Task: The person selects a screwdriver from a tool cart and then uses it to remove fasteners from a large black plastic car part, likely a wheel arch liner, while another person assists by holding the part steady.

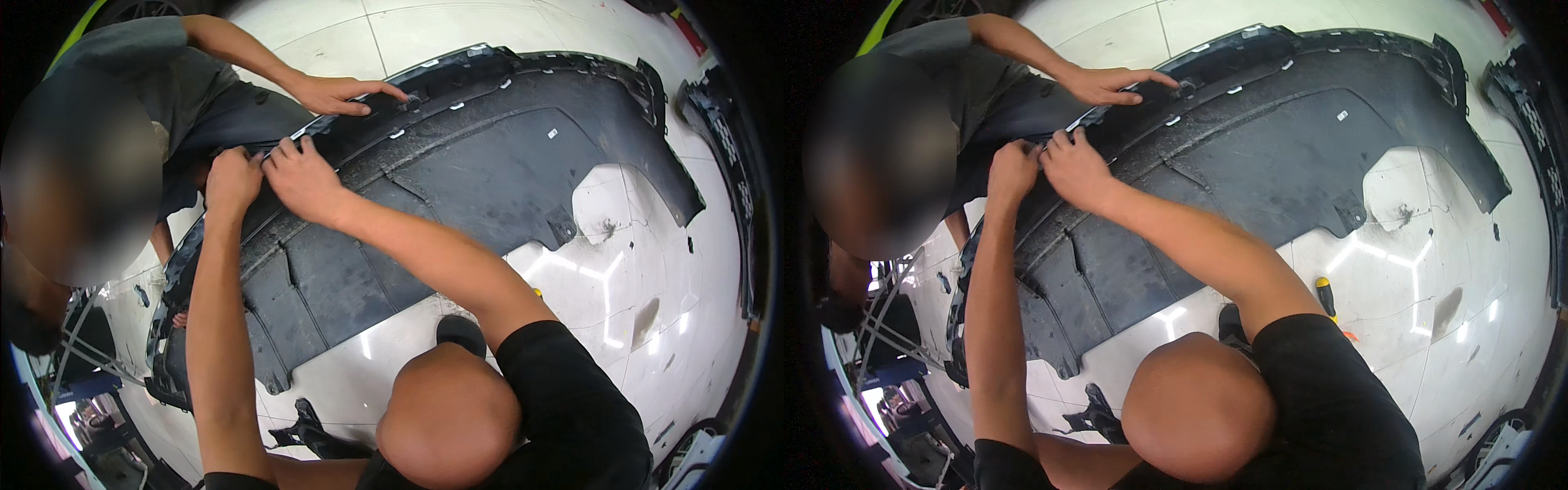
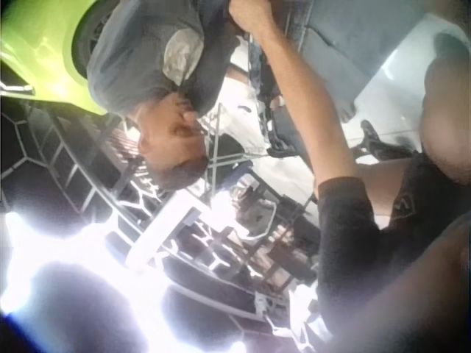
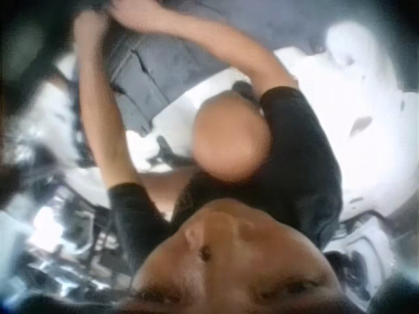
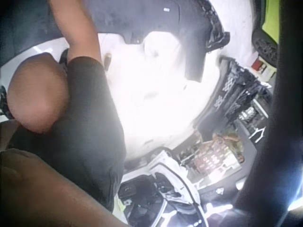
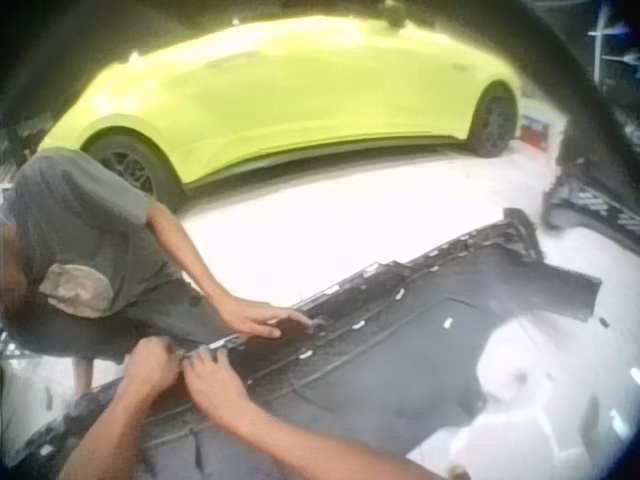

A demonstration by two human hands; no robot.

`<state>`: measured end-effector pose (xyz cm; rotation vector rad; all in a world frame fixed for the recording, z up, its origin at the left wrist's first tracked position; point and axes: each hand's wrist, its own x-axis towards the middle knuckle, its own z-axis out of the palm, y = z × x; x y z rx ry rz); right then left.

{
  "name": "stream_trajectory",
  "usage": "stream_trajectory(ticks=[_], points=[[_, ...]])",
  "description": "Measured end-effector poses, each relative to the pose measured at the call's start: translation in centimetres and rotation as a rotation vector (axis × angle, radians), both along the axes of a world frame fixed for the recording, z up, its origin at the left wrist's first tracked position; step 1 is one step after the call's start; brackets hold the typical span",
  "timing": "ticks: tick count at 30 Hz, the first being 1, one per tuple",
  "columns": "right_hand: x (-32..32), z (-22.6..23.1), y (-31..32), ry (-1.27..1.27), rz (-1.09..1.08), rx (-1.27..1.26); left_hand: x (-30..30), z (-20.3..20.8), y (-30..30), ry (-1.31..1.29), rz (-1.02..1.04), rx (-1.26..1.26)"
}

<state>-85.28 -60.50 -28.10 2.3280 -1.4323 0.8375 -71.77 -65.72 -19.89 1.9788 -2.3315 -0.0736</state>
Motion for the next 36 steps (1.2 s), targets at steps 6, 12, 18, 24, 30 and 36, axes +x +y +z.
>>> stream_trajectory(ticks=[6, 12, 18, 24, 30, 36], points=[[1.1, -0.3, -1.3, -0.23, 0.055, 0.082, 1.9, -0.3, -2.7, -0.105, -0.26, 0.089], [0.2, -0.9, -1.9, -0.168, 0.088, 0.182, 0.8, -1.6, -4.3, -0.302, -0.239, 0.121], [-0.2, -0.7, -1.6, -0.171, 0.146, 0.196, 0.8, -1.8, -4.3, -0.206, -0.152, 0.103], [-1.6, -0.3, -2.7, -0.174, 0.237, 0.255, 2.3, -0.2, -4.0, -0.234, -0.233, 0.173], [-0.6, 0.5, -2.4, -0.193, 0.254, 0.247, 8.2, 5.7, -1.4, 0.184, -0.086, 0.037], [-2.1, 0.2, -1.9, -0.33, 0.254, 0.161, 10.6, 1.5, 3.8, 0.216, -0.226, -0.076]])
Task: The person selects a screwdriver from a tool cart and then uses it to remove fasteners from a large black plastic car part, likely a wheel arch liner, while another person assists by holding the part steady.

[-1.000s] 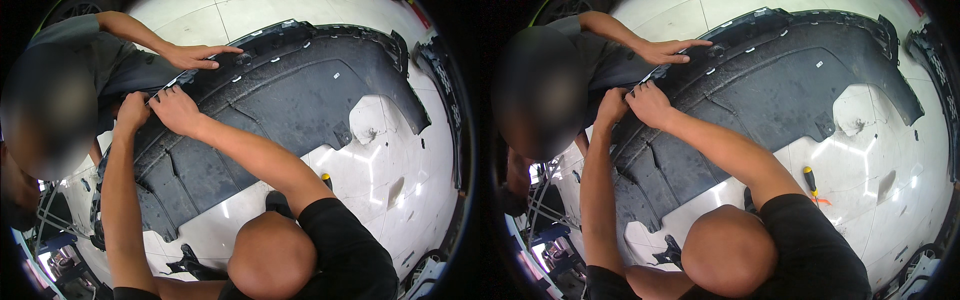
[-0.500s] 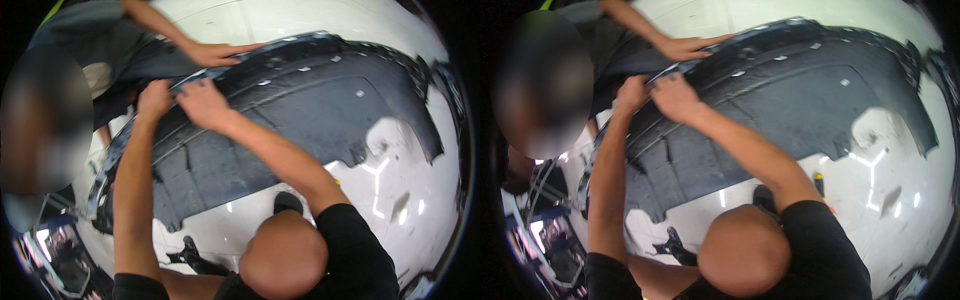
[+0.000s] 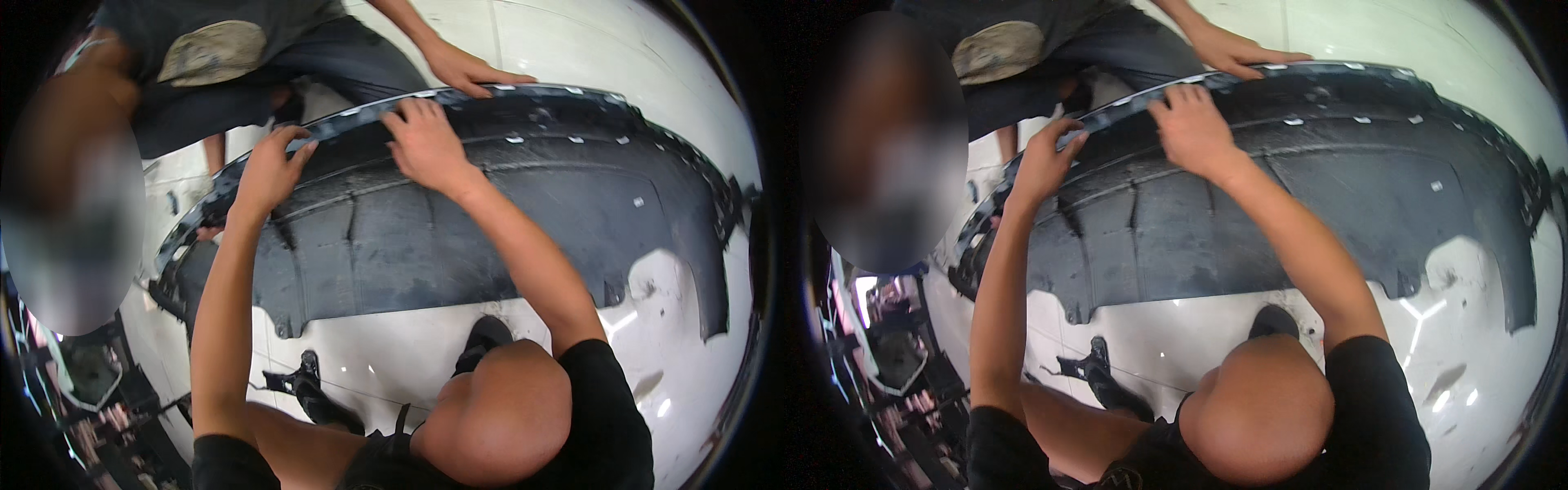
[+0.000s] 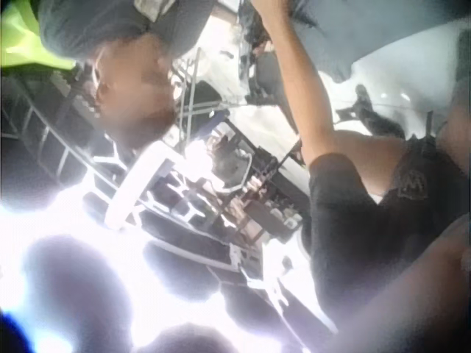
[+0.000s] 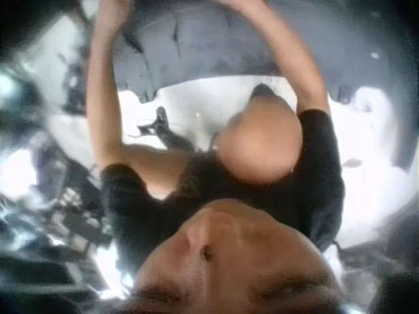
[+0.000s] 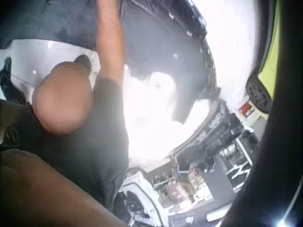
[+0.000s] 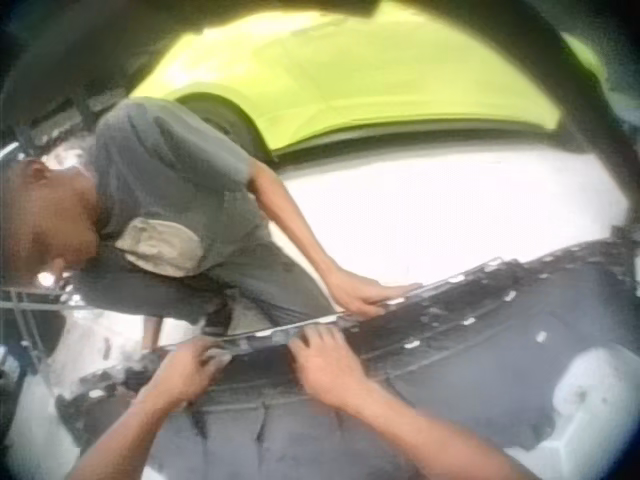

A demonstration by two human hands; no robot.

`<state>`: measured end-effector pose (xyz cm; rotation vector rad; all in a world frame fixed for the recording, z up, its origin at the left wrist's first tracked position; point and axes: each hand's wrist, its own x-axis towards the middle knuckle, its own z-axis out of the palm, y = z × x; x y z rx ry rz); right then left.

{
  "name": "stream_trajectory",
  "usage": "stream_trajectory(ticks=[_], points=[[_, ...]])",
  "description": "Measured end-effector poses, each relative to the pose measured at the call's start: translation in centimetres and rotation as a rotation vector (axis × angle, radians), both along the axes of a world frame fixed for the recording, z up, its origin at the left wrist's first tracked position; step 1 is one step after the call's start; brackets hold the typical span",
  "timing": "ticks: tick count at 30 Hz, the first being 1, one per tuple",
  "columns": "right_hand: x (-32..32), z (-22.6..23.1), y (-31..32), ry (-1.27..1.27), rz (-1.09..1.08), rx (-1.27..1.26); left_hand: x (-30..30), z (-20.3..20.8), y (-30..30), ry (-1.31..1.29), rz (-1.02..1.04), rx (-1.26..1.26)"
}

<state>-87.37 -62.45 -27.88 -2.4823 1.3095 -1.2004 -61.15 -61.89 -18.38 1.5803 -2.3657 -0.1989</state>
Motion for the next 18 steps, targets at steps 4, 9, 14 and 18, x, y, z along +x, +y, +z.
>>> stream_trajectory(ticks=[4, 9, 14, 18], points=[[-2.4, 0.2, 4.5, -0.294, 0.002, 0.016, -3.5, -1.1, -0.1, -0.021, 0.092, 0.201], [-10.5, -7.6, 6.8, -1.038, -0.34, 0.776, -7.9, -1.3, -2.8, -0.051, 0.032, 0.248], [-13.1, -9.3, 4.8, -1.384, -0.33, 0.955, -9.1, -0.4, -5.1, -0.211, 0.16, 0.514], [-12.6, -10.5, 3.6, -1.45, -0.278, 0.937, -10.0, -1.1, -4.0, -0.174, 0.004, 0.363]])
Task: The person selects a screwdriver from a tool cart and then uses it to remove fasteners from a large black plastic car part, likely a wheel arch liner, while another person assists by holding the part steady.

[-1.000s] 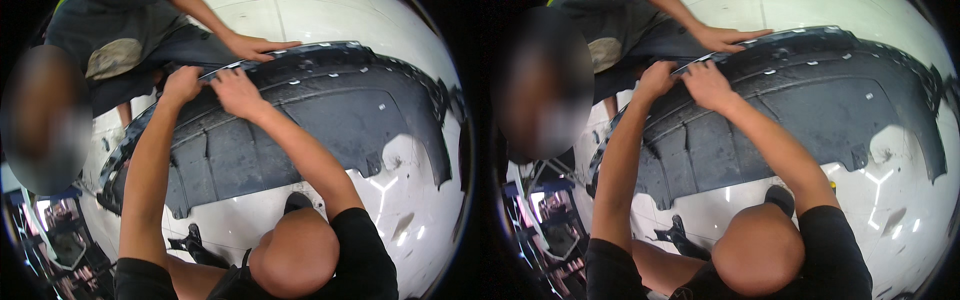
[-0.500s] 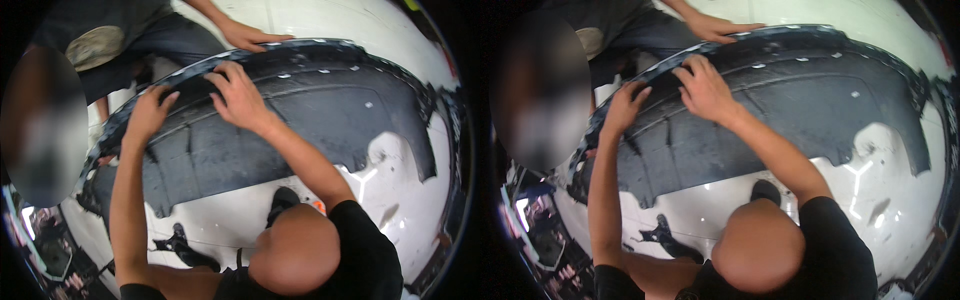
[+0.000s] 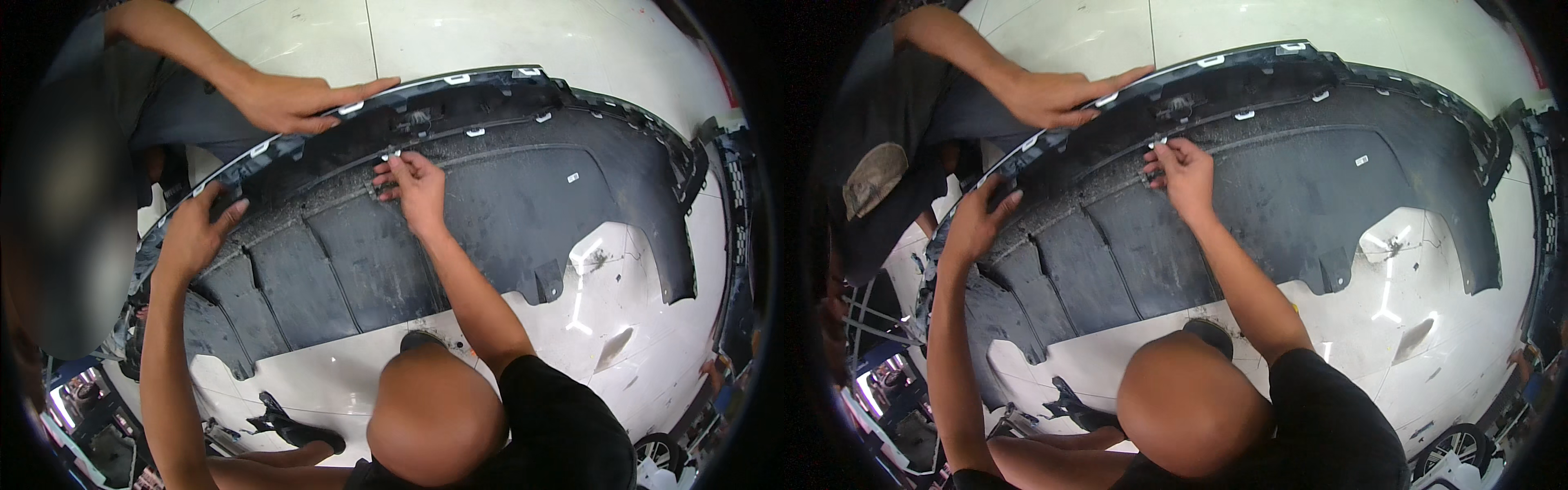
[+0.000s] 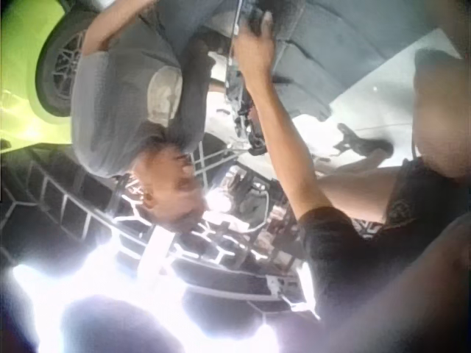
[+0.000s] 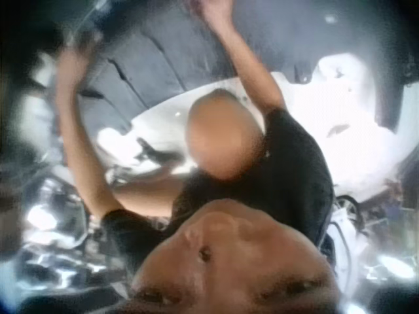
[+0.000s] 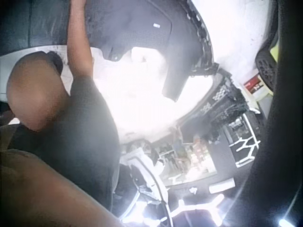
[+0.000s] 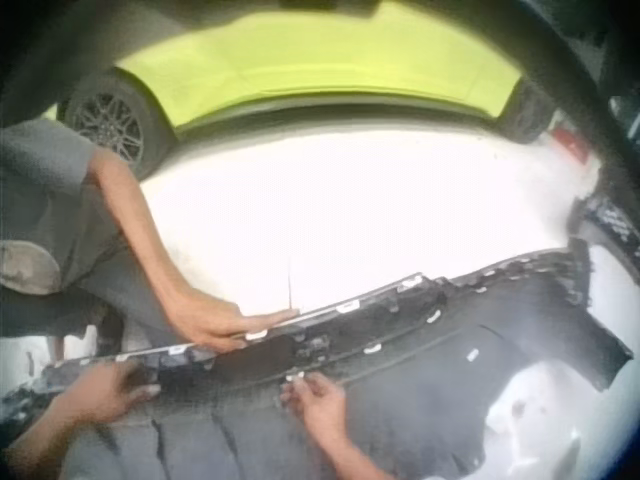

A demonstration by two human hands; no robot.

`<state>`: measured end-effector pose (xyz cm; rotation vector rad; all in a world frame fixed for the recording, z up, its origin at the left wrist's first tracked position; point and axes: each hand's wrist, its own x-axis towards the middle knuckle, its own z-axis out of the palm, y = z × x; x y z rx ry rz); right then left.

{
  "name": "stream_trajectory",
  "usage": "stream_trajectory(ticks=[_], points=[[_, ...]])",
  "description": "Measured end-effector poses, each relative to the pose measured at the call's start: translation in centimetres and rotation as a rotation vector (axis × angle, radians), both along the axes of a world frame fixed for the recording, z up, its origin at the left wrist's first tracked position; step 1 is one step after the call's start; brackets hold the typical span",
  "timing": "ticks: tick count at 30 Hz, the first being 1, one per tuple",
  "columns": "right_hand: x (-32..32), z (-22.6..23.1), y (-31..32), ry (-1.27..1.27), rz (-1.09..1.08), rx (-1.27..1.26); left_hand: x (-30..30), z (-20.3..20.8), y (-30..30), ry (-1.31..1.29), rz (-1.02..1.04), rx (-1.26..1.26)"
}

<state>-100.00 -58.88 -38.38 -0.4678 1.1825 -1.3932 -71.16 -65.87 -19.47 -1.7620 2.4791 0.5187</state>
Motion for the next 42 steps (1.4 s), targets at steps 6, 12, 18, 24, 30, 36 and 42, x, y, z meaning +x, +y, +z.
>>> stream_trajectory(ticks=[6, 12, 18, 24, 30, 36, 42], points=[[1.1, 0.4, -0.2, -0.155, -0.075, -0.038, -3.2, 1.1, -1.0, -0.24, 0.011, 0.206], [0.3, -1.1, 0.0, 0.056, 0.028, -0.085, -0.9, 0.1, -1.5, -0.128, -0.02, 0.235], [0.3, -2.0, 1.9, 0.471, 0.138, -0.223, 3.5, 1.4, -5.4, -0.25, 0.086, 0.662], [-2.0, 5.7, 2.8, 1.005, 0.659, -0.264, 10.8, 3.5, -4.2, 0.129, 0.102, 0.507], [-2.6, 6.0, 7.7, 1.145, 1.155, -0.121, 18.4, -7.5, -14.7, 0.222, 0.033, 0.552], [-1.3, 7.1, 12.6, 1.056, 1.177, 0.173, 18.0, -19.3, -16.8, -0.149, -0.186, 1.243], [0.0, 7.5, 13.0, 0.962, 1.176, 0.318, 17.0, -22.2, -14.7, -0.268, -0.281, 1.47]])
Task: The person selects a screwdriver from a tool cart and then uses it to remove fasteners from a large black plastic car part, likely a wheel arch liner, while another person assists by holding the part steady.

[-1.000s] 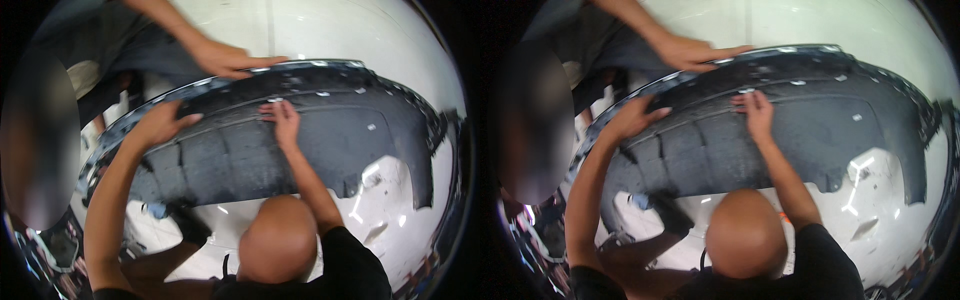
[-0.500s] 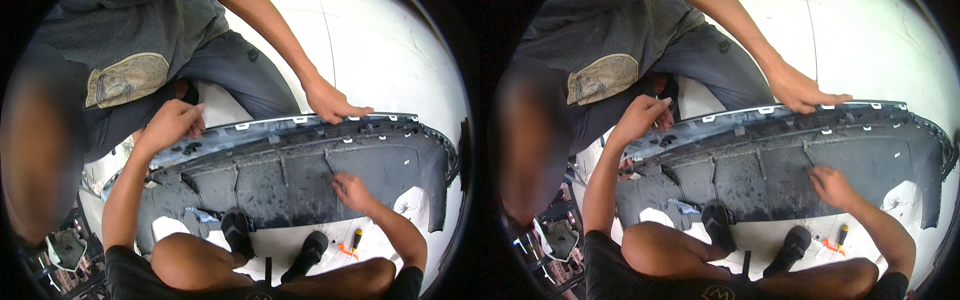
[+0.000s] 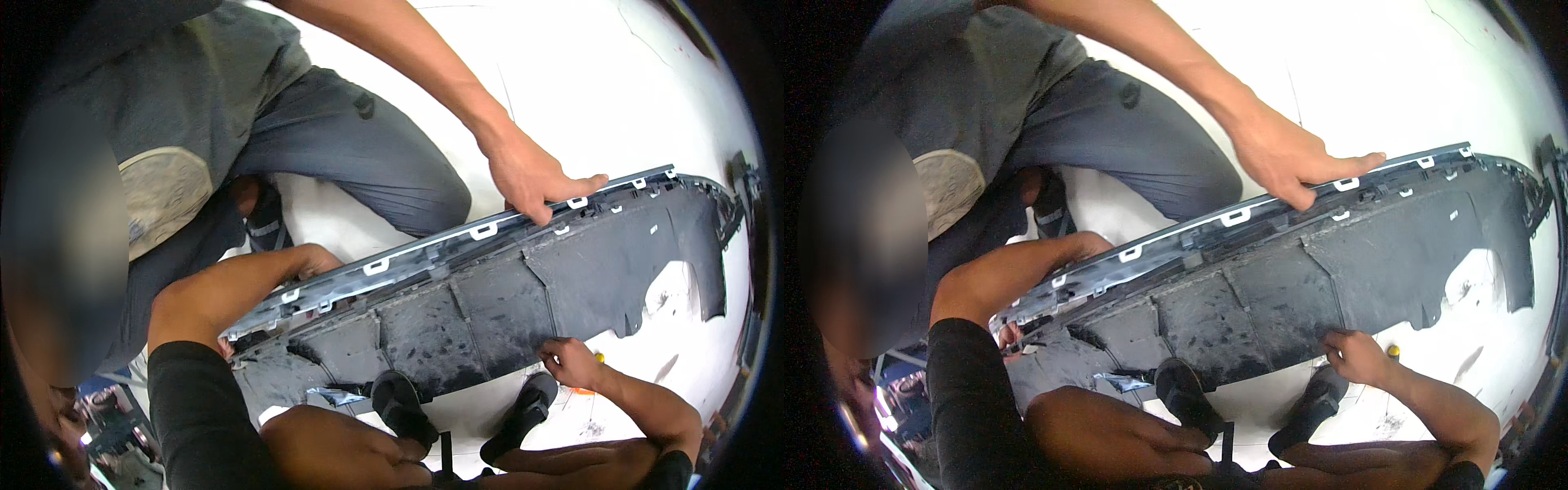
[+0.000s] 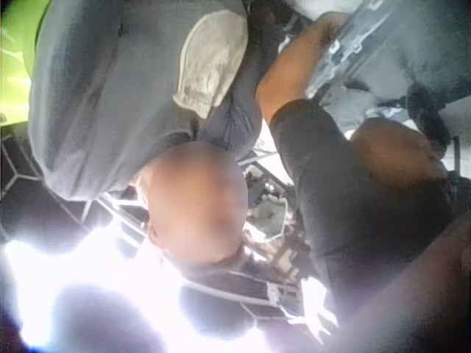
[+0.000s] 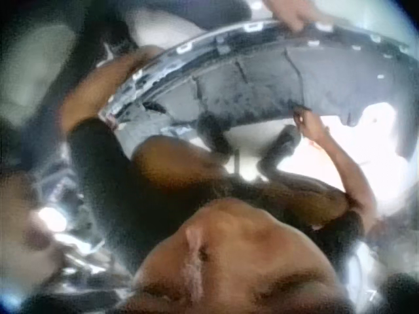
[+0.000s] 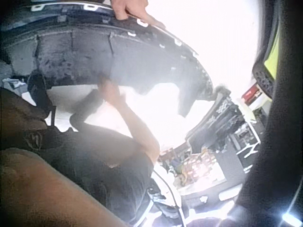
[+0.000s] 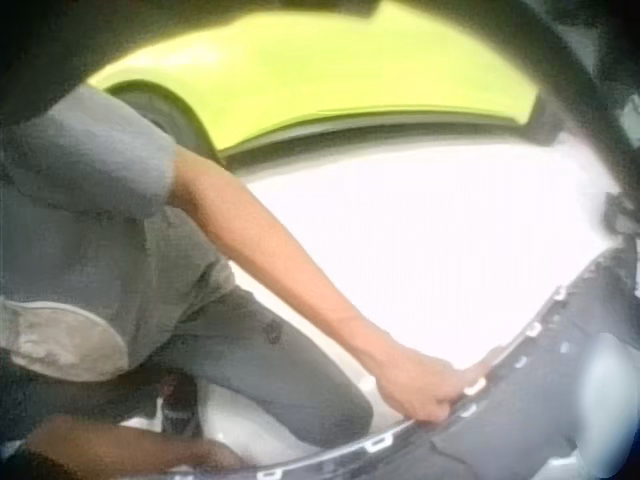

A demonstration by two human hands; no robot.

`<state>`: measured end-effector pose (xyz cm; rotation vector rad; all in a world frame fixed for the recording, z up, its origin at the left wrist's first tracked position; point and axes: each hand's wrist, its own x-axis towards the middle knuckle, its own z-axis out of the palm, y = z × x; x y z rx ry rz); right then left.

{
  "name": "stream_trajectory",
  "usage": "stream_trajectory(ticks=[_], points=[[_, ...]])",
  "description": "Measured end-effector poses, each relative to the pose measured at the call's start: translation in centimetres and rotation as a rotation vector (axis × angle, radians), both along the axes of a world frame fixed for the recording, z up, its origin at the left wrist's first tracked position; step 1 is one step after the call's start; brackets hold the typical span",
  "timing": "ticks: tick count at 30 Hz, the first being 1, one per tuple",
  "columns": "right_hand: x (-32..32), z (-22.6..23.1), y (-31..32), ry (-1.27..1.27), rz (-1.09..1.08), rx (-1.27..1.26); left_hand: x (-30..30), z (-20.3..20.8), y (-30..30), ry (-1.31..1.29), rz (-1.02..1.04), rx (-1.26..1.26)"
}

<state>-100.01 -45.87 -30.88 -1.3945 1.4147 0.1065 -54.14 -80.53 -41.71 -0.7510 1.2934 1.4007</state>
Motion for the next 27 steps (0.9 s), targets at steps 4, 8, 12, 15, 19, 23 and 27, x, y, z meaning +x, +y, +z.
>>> stream_trajectory(ticks=[4, 8, 12, 15, 19, 23, 27], points=[[0.8, 0.3, 0.8, -0.048, -0.091, 0.003, -2.4, -1.3, -0.3, 0.008, -0.089, 0.025], [0.9, -0.3, 0.6, -0.062, -0.041, 0.023, -2.2, -1.2, -0.6, 0.03, -0.067, -0.031], [-0.2, 0.2, 1.4, -0.015, -0.066, 0.044, -3.1, -3.1, -2.4, 0.167, -0.065, -0.135], [-0.3, 1.0, -2.2, -0.049, -0.021, -0.047, 1.2, -2.8, -2.9, 0.321, 0.073, -0.261], [-1.5, 2.5, -4.0, -0.066, -0.168, -0.155, -4.8, 3.7, -5.8, 0.325, 0.219, -0.4], [-0.3, 4.6, -6.4, -0.244, -0.285, -0.215, -12.6, 20.0, -1.6, 0.181, 0.126, -0.81], [1.6, 5.4, -6.9, -0.524, -0.35, -0.293, -18.0, 29.7, 8.2, 0.44, 0.226, -0.784]])
